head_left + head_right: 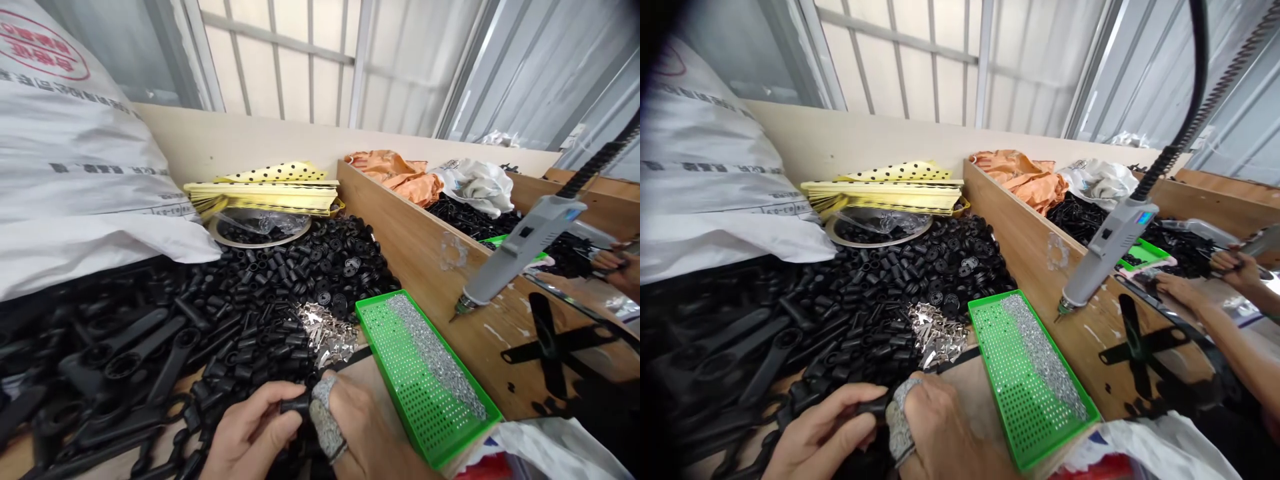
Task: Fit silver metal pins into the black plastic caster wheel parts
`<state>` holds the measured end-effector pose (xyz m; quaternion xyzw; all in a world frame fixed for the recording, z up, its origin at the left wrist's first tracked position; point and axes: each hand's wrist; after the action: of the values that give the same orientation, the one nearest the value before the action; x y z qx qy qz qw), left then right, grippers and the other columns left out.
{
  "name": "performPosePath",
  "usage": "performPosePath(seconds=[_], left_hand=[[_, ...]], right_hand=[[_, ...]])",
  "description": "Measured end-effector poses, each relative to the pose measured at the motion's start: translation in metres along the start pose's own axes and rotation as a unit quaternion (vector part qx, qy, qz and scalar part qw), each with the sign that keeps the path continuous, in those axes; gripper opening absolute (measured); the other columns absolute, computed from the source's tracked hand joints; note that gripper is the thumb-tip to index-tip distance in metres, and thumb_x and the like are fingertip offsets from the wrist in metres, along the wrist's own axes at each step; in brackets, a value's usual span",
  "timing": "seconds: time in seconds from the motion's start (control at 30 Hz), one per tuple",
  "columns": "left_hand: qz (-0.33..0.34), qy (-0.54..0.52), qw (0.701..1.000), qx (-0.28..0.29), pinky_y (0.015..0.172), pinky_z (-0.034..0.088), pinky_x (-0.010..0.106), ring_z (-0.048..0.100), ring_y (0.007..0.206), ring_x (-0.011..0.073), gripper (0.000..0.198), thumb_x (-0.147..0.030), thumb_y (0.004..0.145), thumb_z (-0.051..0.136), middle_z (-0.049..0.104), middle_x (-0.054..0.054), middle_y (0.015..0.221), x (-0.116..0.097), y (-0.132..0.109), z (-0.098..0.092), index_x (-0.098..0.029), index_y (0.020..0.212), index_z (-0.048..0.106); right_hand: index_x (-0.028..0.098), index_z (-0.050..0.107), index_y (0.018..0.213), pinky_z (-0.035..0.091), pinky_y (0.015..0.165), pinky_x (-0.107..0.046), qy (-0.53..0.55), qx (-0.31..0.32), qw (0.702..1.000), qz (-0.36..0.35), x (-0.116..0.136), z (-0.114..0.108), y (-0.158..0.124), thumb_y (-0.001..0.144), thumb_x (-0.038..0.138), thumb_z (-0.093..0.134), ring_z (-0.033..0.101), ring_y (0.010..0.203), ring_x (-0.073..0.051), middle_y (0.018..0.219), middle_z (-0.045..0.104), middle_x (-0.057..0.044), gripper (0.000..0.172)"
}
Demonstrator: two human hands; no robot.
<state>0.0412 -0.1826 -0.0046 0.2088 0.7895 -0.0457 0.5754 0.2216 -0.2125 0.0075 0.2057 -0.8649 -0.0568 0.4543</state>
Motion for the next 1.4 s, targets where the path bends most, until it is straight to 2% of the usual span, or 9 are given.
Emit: performPosePath(seconds=[0.1,0.37,0.5,0.67,0.87,1.1,1.2,1.3,1.4], left_hand=[[-0.046,-0.024,0.999,0.008,0.052,0.05,0.017,0.062,0.055,0.0138,0.015,-0.029,0.086,0.055,0.069,-0.003,0.066,0.004,-0.003,0.002,-0.025,0.095,0.066],[0.12,0.019,0.99,-0.068,0.071,0.051,0.02,0.066,0.078,0.0167,0.023,-0.013,0.084,0.055,0.071,0.0,0.088,-0.002,-0.006,0.012,-0.027,0.1,0.065],[0.135,0.03,0.988,-0.062,0.072,0.051,0.019,0.066,0.08,0.0157,0.025,-0.011,0.083,0.056,0.07,-0.001,0.088,-0.004,-0.002,0.011,-0.027,0.101,0.063],[0.093,0.025,0.995,-0.021,0.067,0.051,0.019,0.066,0.075,0.0155,0.018,-0.017,0.086,0.054,0.071,0.0,0.088,-0.005,-0.002,0.004,-0.026,0.098,0.064],[0.027,0.027,0.999,0.005,0.055,0.049,0.017,0.062,0.059,0.0135,0.017,-0.027,0.087,0.054,0.068,-0.003,0.069,-0.002,0.001,0.001,-0.026,0.098,0.067],[0.112,-0.004,0.993,-0.037,0.069,0.05,0.018,0.066,0.077,0.0146,0.019,-0.015,0.086,0.053,0.069,-0.002,0.08,0.003,-0.002,0.006,-0.026,0.098,0.064],[0.115,0.028,0.992,-0.041,0.074,0.049,0.02,0.067,0.082,0.0156,0.018,-0.016,0.086,0.054,0.071,-0.001,0.087,0.001,0.01,-0.009,-0.025,0.096,0.065],[0.056,0.109,0.992,-0.04,0.072,0.049,0.024,0.066,0.078,0.018,0.016,-0.023,0.085,0.054,0.072,0.001,0.085,0.003,0.031,-0.037,-0.023,0.094,0.067],[0.01,0.178,0.983,-0.034,0.069,0.049,0.026,0.065,0.074,0.0191,0.02,-0.027,0.083,0.053,0.07,0.002,0.081,0.015,0.051,-0.064,-0.021,0.095,0.069]], right_hand=[[0.019,0.044,0.074,0.042,0.065,-0.033,-0.036,-0.003,0.998,-0.054,-0.002,0.003,0.003,0.076,0.018,0.038,0.05,0.069,-0.021,0.073,0.053,-0.007,0.006],[0.023,0.053,0.092,0.044,0.08,-0.028,0.049,0.04,0.986,0.154,0.001,0.003,-0.006,0.088,0.016,0.04,0.055,0.093,-0.02,0.094,0.06,-0.003,0.016],[0.024,0.054,0.1,0.045,0.083,-0.028,0.058,0.045,0.988,0.139,-0.002,-0.003,-0.003,0.092,0.019,0.038,0.055,0.096,-0.02,0.099,0.06,-0.003,0.019],[0.023,0.052,0.098,0.04,0.091,-0.029,0.035,0.075,0.993,0.081,-0.006,-0.016,-0.003,0.089,0.012,0.037,0.051,0.101,-0.019,0.106,0.057,-0.003,0.021],[0.021,0.05,0.082,0.042,0.078,-0.029,-0.005,0.081,0.995,0.05,0.0,-0.019,0.007,0.089,0.012,0.035,0.052,0.084,-0.018,0.089,0.057,-0.004,0.019],[0.02,0.05,0.075,0.043,0.068,-0.027,0.051,0.078,0.992,0.087,-0.001,-0.008,0.013,0.094,0.023,0.034,0.053,0.071,-0.017,0.074,0.055,-0.001,0.025],[0.021,0.052,0.083,0.043,0.076,-0.028,0.053,0.095,0.987,0.117,0.0,-0.012,0.02,0.094,0.022,0.036,0.056,0.086,-0.018,0.088,0.059,-0.003,0.02],[0.025,0.053,0.098,0.04,0.089,-0.032,0.036,0.094,0.985,0.142,-0.002,-0.019,0.03,0.094,0.024,0.038,0.051,0.105,-0.02,0.107,0.058,-0.003,0.015],[0.024,0.052,0.089,0.042,0.084,-0.033,0.0,0.071,0.986,0.151,-0.008,-0.023,0.039,0.095,0.03,0.038,0.054,0.096,-0.021,0.098,0.059,-0.003,0.017]])
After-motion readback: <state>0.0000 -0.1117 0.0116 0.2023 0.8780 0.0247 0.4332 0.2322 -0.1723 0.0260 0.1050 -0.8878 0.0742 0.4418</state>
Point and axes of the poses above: each hand's wrist, its own y-axis towards the middle knuckle, its own z-axis out of the palm, x = y × z
